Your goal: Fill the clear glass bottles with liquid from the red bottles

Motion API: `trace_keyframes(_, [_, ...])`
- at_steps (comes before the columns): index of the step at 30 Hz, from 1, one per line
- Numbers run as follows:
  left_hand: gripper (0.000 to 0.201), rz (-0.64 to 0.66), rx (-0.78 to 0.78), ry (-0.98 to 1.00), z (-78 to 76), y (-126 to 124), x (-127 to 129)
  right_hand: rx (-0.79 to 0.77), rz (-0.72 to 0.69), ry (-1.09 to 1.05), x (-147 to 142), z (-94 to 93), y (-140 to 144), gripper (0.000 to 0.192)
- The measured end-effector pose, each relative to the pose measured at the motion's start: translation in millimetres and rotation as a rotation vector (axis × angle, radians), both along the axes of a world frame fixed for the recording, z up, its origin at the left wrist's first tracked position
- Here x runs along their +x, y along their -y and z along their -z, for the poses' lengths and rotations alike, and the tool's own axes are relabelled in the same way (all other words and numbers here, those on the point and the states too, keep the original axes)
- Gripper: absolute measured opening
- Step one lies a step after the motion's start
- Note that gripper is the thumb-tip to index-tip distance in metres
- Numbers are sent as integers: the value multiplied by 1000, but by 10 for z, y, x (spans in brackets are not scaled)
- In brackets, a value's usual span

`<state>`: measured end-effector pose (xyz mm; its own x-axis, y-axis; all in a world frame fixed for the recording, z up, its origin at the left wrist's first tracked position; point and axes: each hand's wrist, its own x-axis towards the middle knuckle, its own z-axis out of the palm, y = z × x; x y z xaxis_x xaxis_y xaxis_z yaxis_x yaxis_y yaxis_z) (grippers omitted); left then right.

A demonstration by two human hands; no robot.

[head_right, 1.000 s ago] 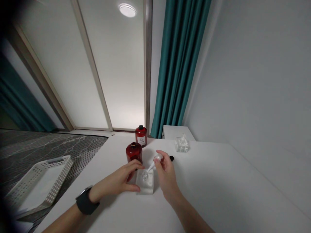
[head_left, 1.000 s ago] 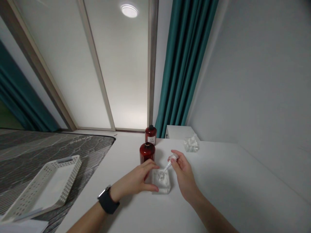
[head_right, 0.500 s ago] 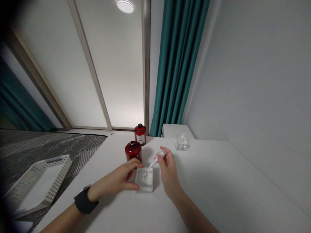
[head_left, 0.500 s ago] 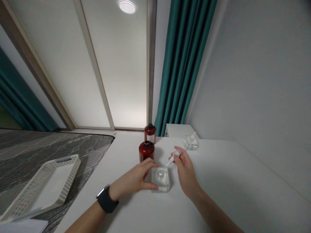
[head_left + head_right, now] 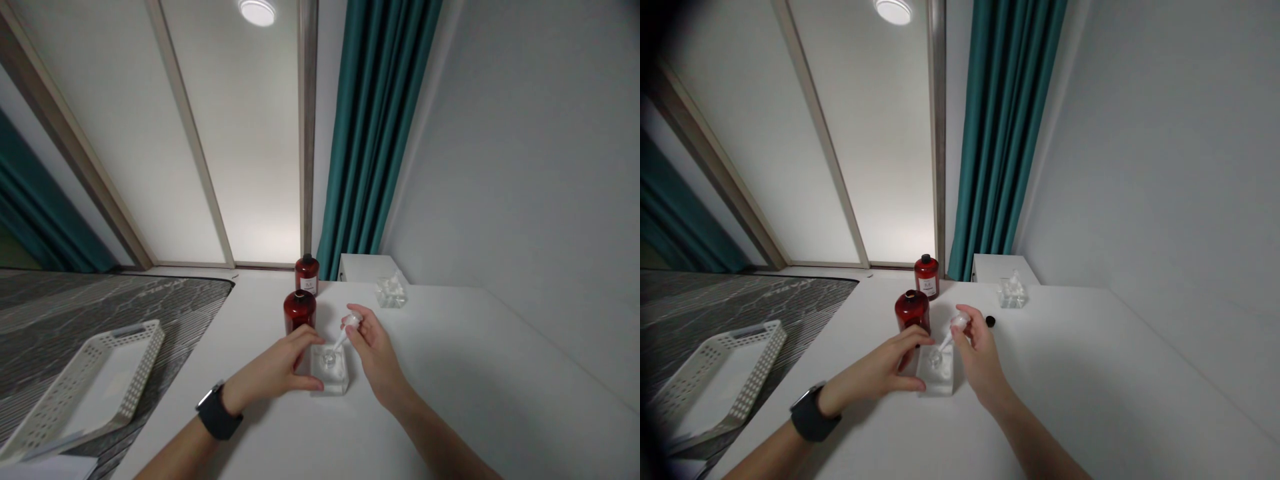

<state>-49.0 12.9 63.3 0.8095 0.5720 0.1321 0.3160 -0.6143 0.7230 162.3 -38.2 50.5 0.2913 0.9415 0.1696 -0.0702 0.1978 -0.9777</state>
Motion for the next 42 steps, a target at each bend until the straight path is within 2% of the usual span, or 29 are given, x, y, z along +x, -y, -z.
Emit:
trace_keyframes(4, [55,-1,5,3,-3,3,-1,13,5,32,3,1,13,43])
trace_keyframes(7, [56,-8,5,-10,-12,4,-1,-4,-43,49,58,-11,-6,42])
trace_keyframes(10, [54,-8,1,1,-27,7,-2,9,-42,43,190,-31,-69,42])
trace_keyframes(14, [53,-3,-13,4,-37,10,-5,30,38,28,484,7,-218,40])
trace_keyframes(18, [51,5,-20,10,-18,0,-3,22,64,90,834,159,-315,34])
trace_keyframes(25, [49,0,-27,19,24,-13,-2,-35,123,286,1317,561,-291,40])
trace_keyframes(30, [49,-19,-25,3,48,-18,0,-16,144,432,1388,708,-327,31])
trace_keyframes(37, [47,-10,-5,-25,38,-19,1,19,216,676,1375,725,-306,17])
trace_keyframes(42, [46,-13,-10,-37,4,-5,8,48,202,808,1297,741,-326,12])
